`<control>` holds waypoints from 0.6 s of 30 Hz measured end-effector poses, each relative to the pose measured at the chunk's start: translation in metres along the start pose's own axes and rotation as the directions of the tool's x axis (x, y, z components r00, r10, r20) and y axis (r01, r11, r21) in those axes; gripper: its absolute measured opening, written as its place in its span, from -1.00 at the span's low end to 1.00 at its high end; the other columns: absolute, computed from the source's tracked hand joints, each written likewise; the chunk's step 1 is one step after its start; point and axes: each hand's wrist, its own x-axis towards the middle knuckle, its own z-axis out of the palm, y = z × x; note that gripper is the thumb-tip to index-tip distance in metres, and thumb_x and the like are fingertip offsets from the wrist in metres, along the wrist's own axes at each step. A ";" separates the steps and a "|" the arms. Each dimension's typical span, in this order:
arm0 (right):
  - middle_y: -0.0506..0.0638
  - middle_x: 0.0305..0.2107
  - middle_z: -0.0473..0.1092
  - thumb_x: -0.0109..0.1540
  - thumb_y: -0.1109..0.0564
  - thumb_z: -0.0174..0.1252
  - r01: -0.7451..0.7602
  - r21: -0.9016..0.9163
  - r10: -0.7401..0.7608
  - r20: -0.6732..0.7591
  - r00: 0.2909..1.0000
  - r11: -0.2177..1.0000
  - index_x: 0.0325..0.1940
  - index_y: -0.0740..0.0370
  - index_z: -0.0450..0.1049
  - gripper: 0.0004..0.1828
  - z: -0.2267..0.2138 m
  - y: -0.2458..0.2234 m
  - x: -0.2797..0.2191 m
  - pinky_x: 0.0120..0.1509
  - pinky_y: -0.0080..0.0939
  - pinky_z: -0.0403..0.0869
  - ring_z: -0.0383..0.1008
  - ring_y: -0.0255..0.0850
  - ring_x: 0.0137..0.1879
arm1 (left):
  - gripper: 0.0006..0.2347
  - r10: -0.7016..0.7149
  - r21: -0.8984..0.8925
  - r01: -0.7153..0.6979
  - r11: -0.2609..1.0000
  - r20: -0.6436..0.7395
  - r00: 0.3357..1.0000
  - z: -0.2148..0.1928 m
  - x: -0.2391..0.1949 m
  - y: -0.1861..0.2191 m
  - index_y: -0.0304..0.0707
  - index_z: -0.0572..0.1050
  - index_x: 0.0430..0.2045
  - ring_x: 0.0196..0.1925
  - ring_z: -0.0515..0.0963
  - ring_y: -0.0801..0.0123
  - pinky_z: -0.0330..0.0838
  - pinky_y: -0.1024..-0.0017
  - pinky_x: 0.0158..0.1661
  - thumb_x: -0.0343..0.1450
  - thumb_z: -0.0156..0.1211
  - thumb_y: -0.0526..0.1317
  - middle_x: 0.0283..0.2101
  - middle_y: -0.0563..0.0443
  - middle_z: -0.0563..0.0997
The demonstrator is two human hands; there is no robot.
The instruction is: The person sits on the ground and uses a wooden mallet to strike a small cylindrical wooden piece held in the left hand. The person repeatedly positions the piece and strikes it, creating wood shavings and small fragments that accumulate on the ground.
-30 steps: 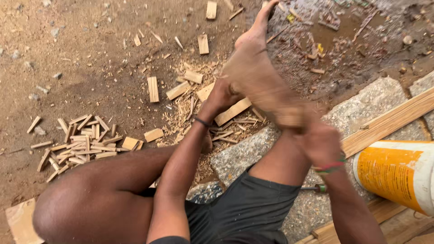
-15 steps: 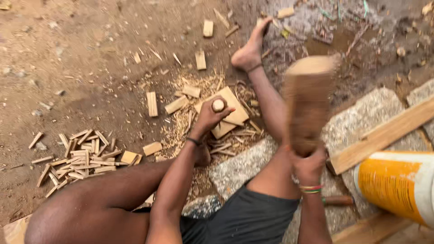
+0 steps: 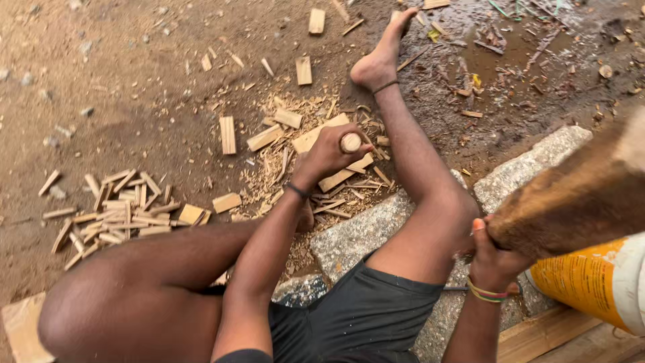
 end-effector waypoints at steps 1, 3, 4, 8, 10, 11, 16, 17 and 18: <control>0.10 -0.11 0.47 0.33 0.41 0.40 -0.078 0.036 0.077 0.029 0.997 0.996 0.21 0.45 0.29 -0.53 0.002 -0.002 -0.003 0.15 -0.21 0.59 0.53 -0.20 -0.03 | -0.80 0.004 0.024 -0.003 1.000 -0.009 1.000 0.003 0.000 -0.002 -0.23 0.57 -0.39 -0.33 0.68 0.35 0.56 0.37 -0.27 0.36 0.48 -0.13 -0.37 0.00 0.69; 0.08 -0.24 0.47 0.28 0.35 0.40 -0.224 0.107 0.215 0.087 0.973 0.969 0.05 0.46 0.35 -0.62 0.014 -0.007 -0.008 -0.06 -0.24 0.59 0.52 -0.22 -0.20 | -0.79 0.025 0.065 -0.024 0.998 -0.020 0.999 0.005 -0.002 -0.005 -0.23 0.56 -0.39 -0.34 0.68 0.32 0.57 0.35 -0.28 0.36 0.48 -0.13 -0.37 -0.01 0.68; 0.05 -0.23 0.46 0.26 0.32 0.43 -0.205 0.179 0.194 0.077 0.978 0.962 0.09 0.42 0.33 -0.55 0.022 -0.008 -0.008 -0.06 -0.25 0.58 0.51 -0.24 -0.19 | -0.79 0.042 0.080 -0.041 0.996 -0.021 0.999 0.005 -0.001 -0.006 -0.22 0.56 -0.39 -0.34 0.69 0.32 0.57 0.35 -0.28 0.35 0.48 -0.12 -0.36 -0.01 0.69; 0.04 -0.24 0.42 0.33 0.30 0.49 -0.133 0.270 0.116 0.079 0.990 0.954 0.04 0.41 0.32 -0.57 0.027 -0.015 -0.004 0.01 -0.29 0.57 0.46 -0.26 -0.16 | -0.79 0.062 0.153 -0.069 0.986 0.047 0.997 0.017 -0.006 -0.007 -0.25 0.55 -0.34 -0.34 0.67 0.29 0.57 0.34 -0.30 0.40 0.45 -0.13 -0.35 -0.05 0.68; 0.06 -0.25 0.43 0.34 0.32 0.49 -0.114 0.280 0.099 0.069 0.993 0.953 0.04 0.43 0.33 -0.57 0.028 -0.020 0.001 0.01 -0.30 0.58 0.47 -0.26 -0.16 | -0.80 0.062 0.136 -0.062 0.989 0.002 0.998 0.022 -0.007 -0.005 -0.23 0.56 -0.35 -0.34 0.67 0.32 0.57 0.36 -0.31 0.40 0.44 -0.13 -0.35 -0.03 0.68; 0.06 -0.25 0.44 0.30 0.31 0.49 -0.115 0.307 0.104 0.053 0.993 0.945 0.12 0.42 0.32 -0.51 0.030 -0.022 0.005 -0.02 -0.30 0.59 0.49 -0.27 -0.16 | -0.81 0.066 0.127 -0.063 0.990 -0.021 0.998 0.024 -0.005 -0.004 -0.22 0.56 -0.36 -0.34 0.67 0.33 0.57 0.38 -0.32 0.40 0.44 -0.13 -0.35 -0.02 0.68; 0.02 -0.25 0.45 0.22 0.28 0.49 -0.133 0.308 0.136 0.011 0.991 0.942 0.23 0.35 0.25 -0.36 0.037 -0.036 0.012 -0.09 -0.31 0.60 0.50 -0.31 -0.20 | -0.81 0.121 0.111 -0.109 0.988 -0.108 0.987 0.005 0.000 -0.007 -0.21 0.56 -0.38 -0.33 0.68 0.37 0.60 0.39 -0.27 0.38 0.47 -0.14 -0.36 0.01 0.68; 0.04 -0.26 0.45 0.25 0.31 0.48 -0.144 0.276 0.140 0.033 0.990 0.950 0.17 0.40 0.28 -0.44 0.036 -0.036 0.011 -0.10 -0.31 0.59 0.49 -0.29 -0.21 | -0.80 0.133 0.112 -0.123 0.986 -0.088 0.987 0.004 -0.002 -0.007 -0.22 0.55 -0.39 -0.32 0.68 0.38 0.61 0.39 -0.26 0.38 0.47 -0.14 -0.35 0.02 0.68; 0.07 -0.26 0.45 0.29 0.34 0.48 -0.154 0.244 0.145 0.055 0.988 0.957 0.12 0.45 0.32 -0.52 0.035 -0.036 0.009 -0.10 -0.31 0.57 0.49 -0.28 -0.23 | -0.80 0.117 0.110 -0.107 0.988 -0.089 0.989 0.003 -0.004 -0.006 -0.22 0.55 -0.38 -0.33 0.68 0.37 0.59 0.39 -0.27 0.38 0.48 -0.15 -0.36 0.01 0.68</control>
